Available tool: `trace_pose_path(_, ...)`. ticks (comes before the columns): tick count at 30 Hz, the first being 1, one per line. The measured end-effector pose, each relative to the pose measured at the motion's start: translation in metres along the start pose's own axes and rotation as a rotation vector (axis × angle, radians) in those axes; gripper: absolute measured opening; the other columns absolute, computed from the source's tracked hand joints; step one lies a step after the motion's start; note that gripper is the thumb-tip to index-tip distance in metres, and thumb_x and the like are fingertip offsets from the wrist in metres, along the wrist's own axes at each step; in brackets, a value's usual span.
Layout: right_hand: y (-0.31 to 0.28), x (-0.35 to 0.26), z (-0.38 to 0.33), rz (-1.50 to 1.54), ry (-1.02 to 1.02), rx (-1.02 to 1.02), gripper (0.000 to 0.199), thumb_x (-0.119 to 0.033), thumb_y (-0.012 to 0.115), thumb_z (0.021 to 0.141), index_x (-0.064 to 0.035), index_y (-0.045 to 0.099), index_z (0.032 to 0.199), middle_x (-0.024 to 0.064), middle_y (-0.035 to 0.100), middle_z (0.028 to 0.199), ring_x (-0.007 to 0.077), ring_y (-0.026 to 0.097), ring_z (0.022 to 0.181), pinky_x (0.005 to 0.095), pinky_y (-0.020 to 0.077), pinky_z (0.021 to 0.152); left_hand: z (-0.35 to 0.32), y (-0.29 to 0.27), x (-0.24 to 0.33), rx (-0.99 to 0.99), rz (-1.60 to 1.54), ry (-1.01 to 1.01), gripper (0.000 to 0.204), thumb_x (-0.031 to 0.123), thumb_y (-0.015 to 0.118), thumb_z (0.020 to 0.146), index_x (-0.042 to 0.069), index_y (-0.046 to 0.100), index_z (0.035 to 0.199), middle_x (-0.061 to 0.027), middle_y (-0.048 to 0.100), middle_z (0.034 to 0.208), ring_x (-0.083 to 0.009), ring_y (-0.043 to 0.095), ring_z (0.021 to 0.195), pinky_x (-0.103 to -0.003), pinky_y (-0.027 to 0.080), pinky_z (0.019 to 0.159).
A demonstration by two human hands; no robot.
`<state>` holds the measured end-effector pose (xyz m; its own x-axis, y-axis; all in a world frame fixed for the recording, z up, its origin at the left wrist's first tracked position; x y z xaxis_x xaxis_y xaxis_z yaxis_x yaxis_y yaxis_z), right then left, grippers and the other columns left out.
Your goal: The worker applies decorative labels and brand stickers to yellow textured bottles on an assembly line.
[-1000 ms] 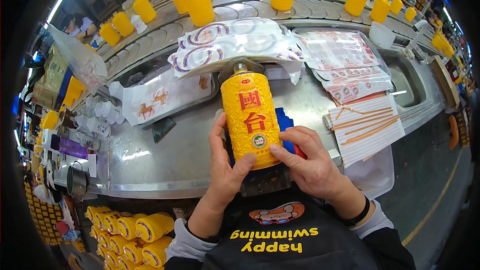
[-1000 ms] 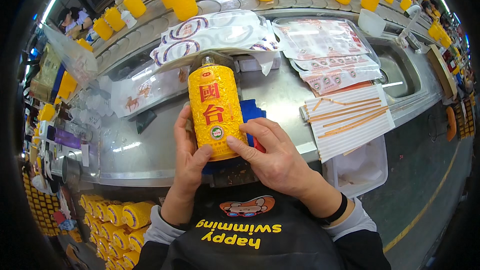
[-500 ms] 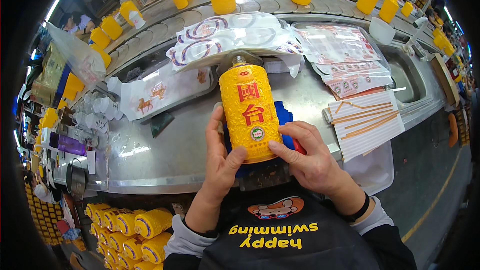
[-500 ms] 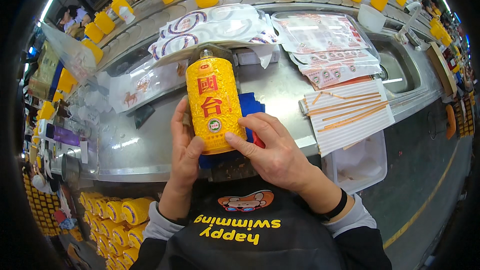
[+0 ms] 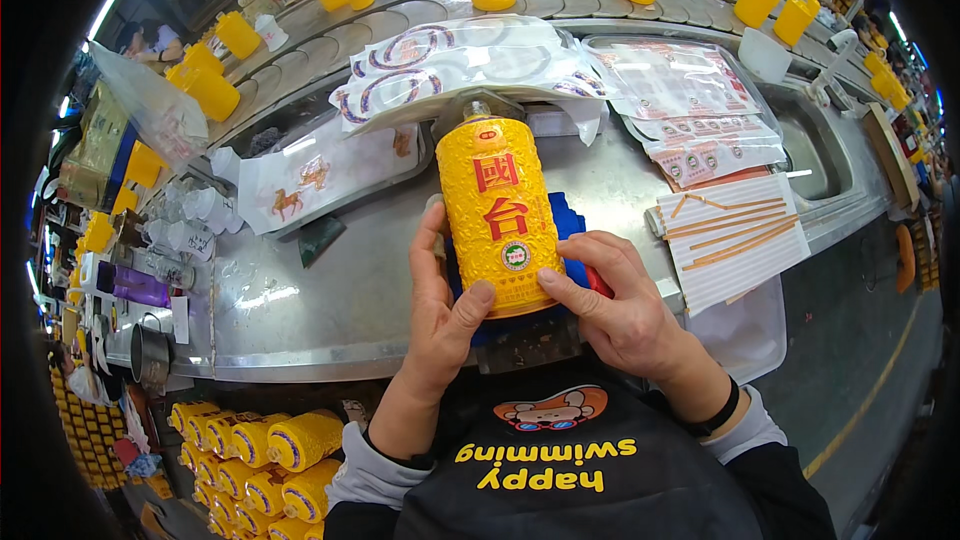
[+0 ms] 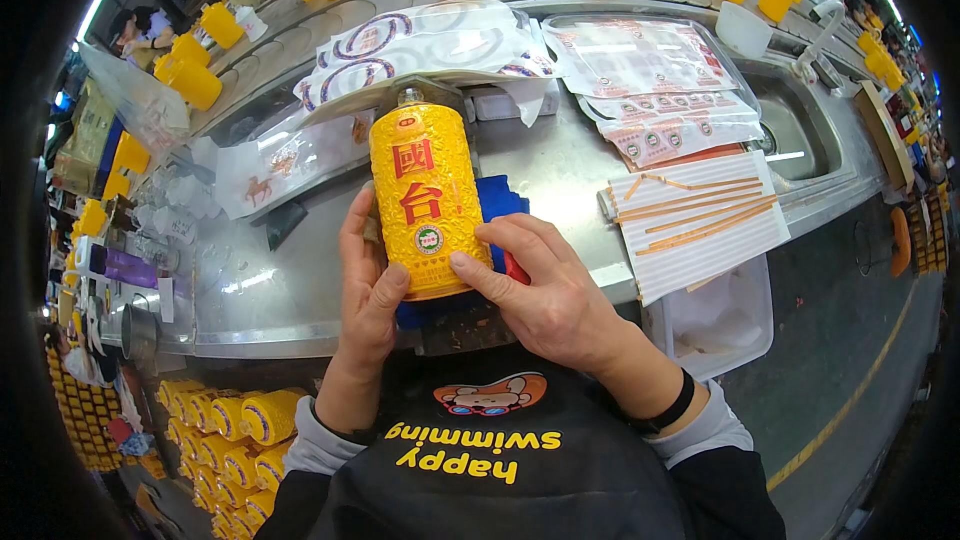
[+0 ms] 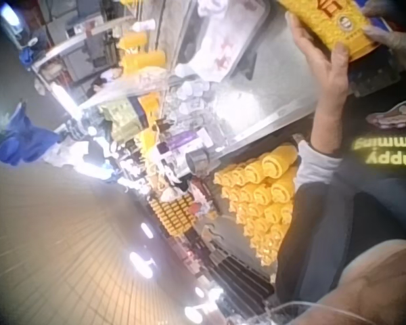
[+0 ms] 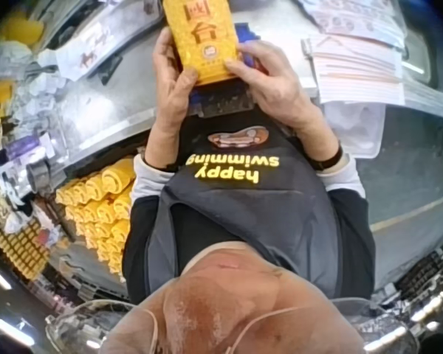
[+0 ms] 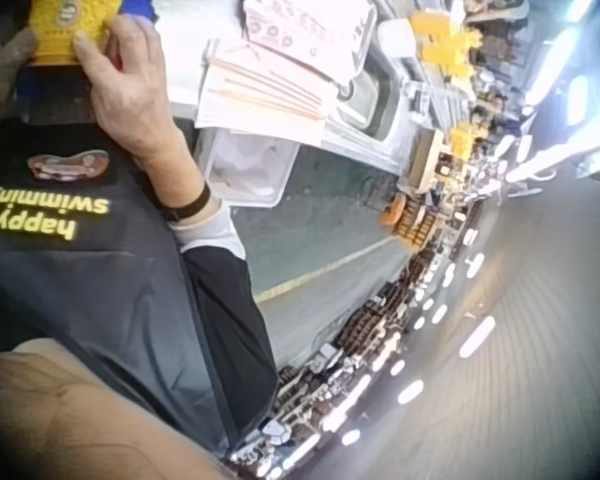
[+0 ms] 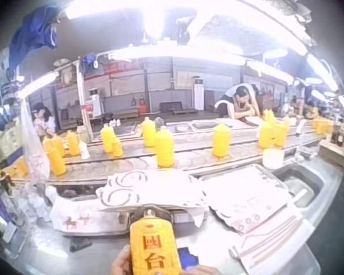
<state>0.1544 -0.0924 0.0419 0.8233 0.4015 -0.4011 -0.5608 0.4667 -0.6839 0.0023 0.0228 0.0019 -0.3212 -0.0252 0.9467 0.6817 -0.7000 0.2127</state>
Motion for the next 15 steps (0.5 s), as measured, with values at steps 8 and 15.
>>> trace_pose_path(8,0.0014,-0.0001,-0.0001,-0.005,-0.003,0.005,0.056,0.007,0.065,0.067,-0.0075,0.064,0.12,0.0188,0.054,0.115,0.0373,0.055,0.107,0.0448,0.0477,0.094,0.0003,0.0009,0.0021,0.002,-0.007,0.005,0.077,0.023,0.059,0.094,0.003,0.01,0.151,-0.016,0.026,0.15,-0.0249,0.029,0.138,-0.038,0.023,0.115)
trace_pose_path(15,0.0009,-0.0012,0.0006,-0.016,-0.001,0.008,0.055,0.007,0.066,0.066,-0.0076,0.065,0.119,0.0185,0.054,0.115,0.0373,0.056,0.106,0.0448,0.048,0.093,0.0002,0.0007,0.0019,0.017,-0.047,0.009,0.079,0.025,0.061,0.094,0.002,0.011,0.15,-0.0163,0.027,0.149,-0.0248,0.03,0.138,-0.037,0.023,0.114)
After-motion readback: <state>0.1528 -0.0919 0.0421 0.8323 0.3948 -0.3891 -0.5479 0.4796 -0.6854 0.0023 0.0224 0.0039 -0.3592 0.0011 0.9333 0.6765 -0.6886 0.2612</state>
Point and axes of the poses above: each hand's wrist, its own z-axis towards the middle knuckle, its own y-axis out of the palm, x = y × z, the point moved 4 cm from there along z, towards the middle knuckle
